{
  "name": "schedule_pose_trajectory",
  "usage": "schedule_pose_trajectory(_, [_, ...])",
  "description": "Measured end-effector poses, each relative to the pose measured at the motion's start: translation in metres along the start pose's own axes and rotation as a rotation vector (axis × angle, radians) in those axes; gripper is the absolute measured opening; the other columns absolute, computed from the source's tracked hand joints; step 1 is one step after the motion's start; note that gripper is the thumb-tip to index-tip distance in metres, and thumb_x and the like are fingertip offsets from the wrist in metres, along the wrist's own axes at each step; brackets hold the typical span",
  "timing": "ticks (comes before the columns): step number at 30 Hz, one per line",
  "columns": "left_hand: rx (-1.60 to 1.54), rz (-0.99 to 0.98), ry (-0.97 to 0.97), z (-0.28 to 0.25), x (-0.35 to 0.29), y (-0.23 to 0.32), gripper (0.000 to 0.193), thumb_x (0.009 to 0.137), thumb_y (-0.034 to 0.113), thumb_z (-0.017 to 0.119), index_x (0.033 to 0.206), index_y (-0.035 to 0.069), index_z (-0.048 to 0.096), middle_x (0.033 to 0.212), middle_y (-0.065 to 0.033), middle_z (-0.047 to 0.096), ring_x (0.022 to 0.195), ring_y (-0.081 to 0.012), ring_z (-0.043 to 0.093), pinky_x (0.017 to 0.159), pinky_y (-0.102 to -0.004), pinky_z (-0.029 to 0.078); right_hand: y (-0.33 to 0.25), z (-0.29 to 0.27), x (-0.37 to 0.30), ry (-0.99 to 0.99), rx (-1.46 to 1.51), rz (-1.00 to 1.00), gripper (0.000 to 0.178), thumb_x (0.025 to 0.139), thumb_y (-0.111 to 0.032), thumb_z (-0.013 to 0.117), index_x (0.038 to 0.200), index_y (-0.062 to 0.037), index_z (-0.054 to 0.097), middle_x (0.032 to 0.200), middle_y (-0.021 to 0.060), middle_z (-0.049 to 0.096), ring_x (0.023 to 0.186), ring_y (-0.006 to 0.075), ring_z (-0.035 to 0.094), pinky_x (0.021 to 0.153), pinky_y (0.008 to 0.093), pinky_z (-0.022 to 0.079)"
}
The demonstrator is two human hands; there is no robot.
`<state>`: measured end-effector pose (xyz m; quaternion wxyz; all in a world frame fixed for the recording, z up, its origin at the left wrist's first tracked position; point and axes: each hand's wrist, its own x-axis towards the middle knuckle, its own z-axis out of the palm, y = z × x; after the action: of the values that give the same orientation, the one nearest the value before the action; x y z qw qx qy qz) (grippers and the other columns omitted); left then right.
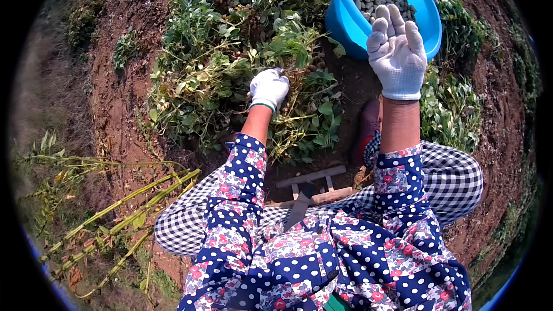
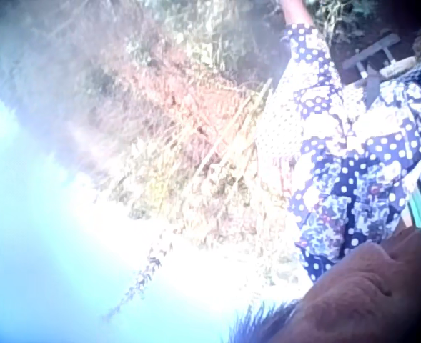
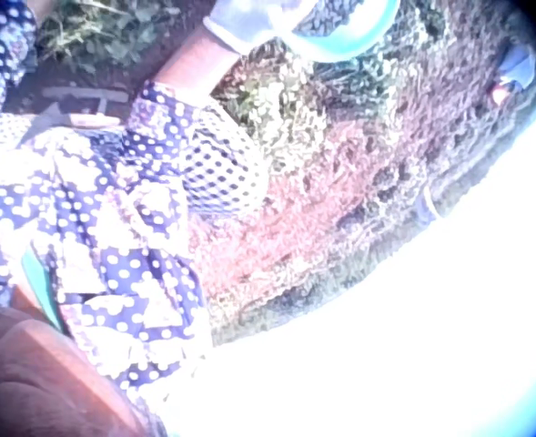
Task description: The person sits on the ground in a garden and manually shells peanuts. They hold a peanut cluster in one hand and use the other to pull the pods off the stem, dropping the shelled nuts into a blue basin nearby.
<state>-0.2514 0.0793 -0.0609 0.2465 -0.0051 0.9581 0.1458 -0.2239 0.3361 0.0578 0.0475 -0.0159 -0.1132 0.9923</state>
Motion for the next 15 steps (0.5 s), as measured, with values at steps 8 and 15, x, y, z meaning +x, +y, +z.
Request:
schedule_pose_trajectory(8, [0.382, 0.778, 0.483, -0.011, -0.117, 0.050, 0.017, 0.075, 0.021, 0.058, 0.085, 0.014, 0.070, 0.087, -0.0080, 0.062, 0.095, -0.0233, 0.057, 0.097, -0.0446, 0.032, 0.080, 0.035, -0.058, -0.264, -0.947, 0.345, 0.059, 0.091, -0.028, 0.057, 0.138, 0.0006, 0.036, 0.133, 0.0193, 0.048, 0.118, 0.0265, 0.053, 0.099, 0.0354, 0.043])
schedule_pose_trajectory(15, [0.011, 0.918, 0.484, -0.066, -0.174, -0.002, 0.017, 0.056, 0.009, 0.065, 0.072, 0.015, 0.066, 0.074, 0.0000, 0.059, 0.078, -0.0218, 0.059, 0.100, -0.0441, 0.036, 0.110, 0.005, -0.163, -0.330, -1.150, 0.715, 0.064, 0.075, -0.027, 0.074, 0.127, -0.0013, 0.046, 0.116, 0.0105, 0.058, 0.106, 0.0185, 0.055, 0.093, 0.0303, 0.043])
